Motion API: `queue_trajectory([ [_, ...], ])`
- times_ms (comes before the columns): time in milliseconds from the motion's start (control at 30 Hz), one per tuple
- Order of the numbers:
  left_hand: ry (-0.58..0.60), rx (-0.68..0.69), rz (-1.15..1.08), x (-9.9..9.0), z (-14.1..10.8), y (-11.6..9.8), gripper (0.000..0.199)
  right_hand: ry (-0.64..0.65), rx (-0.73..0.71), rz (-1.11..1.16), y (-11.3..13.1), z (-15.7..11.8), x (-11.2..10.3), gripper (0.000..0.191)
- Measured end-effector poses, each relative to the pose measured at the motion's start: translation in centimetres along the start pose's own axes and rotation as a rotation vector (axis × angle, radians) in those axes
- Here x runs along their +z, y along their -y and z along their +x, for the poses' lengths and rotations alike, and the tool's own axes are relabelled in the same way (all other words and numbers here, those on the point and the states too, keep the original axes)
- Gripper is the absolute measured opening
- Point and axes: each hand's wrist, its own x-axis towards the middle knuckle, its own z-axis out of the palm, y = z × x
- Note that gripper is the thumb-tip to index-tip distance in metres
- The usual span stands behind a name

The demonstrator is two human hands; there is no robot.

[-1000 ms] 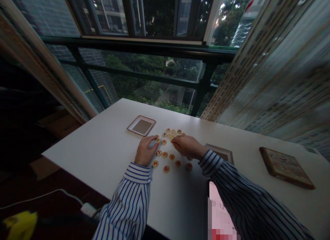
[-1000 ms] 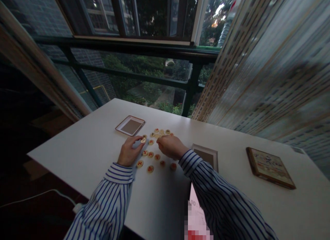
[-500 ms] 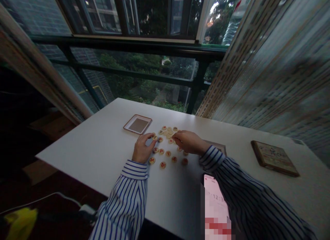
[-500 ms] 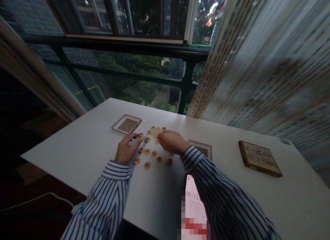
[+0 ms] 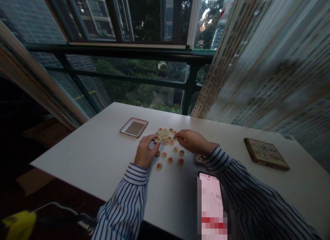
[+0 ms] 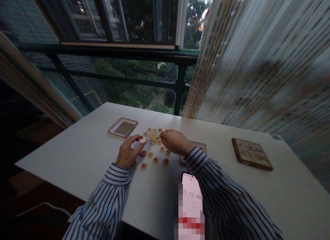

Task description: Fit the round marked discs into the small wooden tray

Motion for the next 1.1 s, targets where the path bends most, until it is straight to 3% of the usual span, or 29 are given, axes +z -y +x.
queue_trajectory([
  [433,0.007,0.118,-0.062,1.3,1.1,-3.9,0.021,-0.053,0.038,0.061,-0.9,-2.4,-1.1,0.029],
  [1100,0.109,0.175,-0.131,4.0,1.6,-7.6,0.021,-0.212,0.114,0.207,-3.4,-6.8,-1.3,0.026],
])
